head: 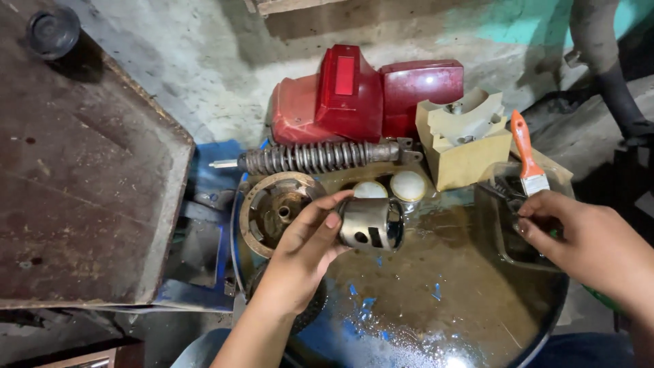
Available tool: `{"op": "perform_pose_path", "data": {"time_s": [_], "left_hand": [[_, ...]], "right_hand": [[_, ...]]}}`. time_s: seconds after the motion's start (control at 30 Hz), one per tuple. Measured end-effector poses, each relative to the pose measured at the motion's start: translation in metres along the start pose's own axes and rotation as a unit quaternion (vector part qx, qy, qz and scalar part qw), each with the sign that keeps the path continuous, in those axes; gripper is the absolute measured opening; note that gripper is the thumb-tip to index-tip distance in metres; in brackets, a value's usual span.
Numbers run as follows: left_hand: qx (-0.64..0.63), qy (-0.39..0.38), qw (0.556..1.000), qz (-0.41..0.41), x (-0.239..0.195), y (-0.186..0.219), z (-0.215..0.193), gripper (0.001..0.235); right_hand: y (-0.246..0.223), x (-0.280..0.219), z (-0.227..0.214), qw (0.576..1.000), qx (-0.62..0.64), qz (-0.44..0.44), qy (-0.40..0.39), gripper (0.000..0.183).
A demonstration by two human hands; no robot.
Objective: Cleaning a motorcycle engine piston using a small brush and solvent on a workbench.
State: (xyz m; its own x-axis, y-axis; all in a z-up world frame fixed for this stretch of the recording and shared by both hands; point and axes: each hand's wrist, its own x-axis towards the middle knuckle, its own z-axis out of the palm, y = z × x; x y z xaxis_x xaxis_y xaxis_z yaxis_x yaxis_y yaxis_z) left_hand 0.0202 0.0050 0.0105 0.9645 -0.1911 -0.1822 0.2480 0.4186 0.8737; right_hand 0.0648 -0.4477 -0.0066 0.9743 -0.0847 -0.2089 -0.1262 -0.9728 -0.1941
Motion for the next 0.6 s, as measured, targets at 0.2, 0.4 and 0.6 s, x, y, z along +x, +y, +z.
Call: {"op": "perform_pose_path", "data": {"time_s": [0.2, 0.4, 0.6], "left_hand": [[0.136, 0.072, 0.987, -0.034, 0.0, 0.007, 0.005, 0.065], [-0.026, 0.099, 0.992, -0.067, 0.011, -0.012, 0.003, 0.053], [-0.067, 0.171, 0.967, -0.177, 0.012, 0.015, 0.03, 0.076]], "right_hand": [[-0.004, -0.002, 0.011, 0.995, 0.024, -0.091, 0.035, 0.029], [-0.032, -0.02, 0.004, 0.965, 0.067, -0.238, 0.093, 0.027], [-0.041, -0.031, 0.004, 0.947, 0.011, -0.277, 0.16, 0.023]]}}
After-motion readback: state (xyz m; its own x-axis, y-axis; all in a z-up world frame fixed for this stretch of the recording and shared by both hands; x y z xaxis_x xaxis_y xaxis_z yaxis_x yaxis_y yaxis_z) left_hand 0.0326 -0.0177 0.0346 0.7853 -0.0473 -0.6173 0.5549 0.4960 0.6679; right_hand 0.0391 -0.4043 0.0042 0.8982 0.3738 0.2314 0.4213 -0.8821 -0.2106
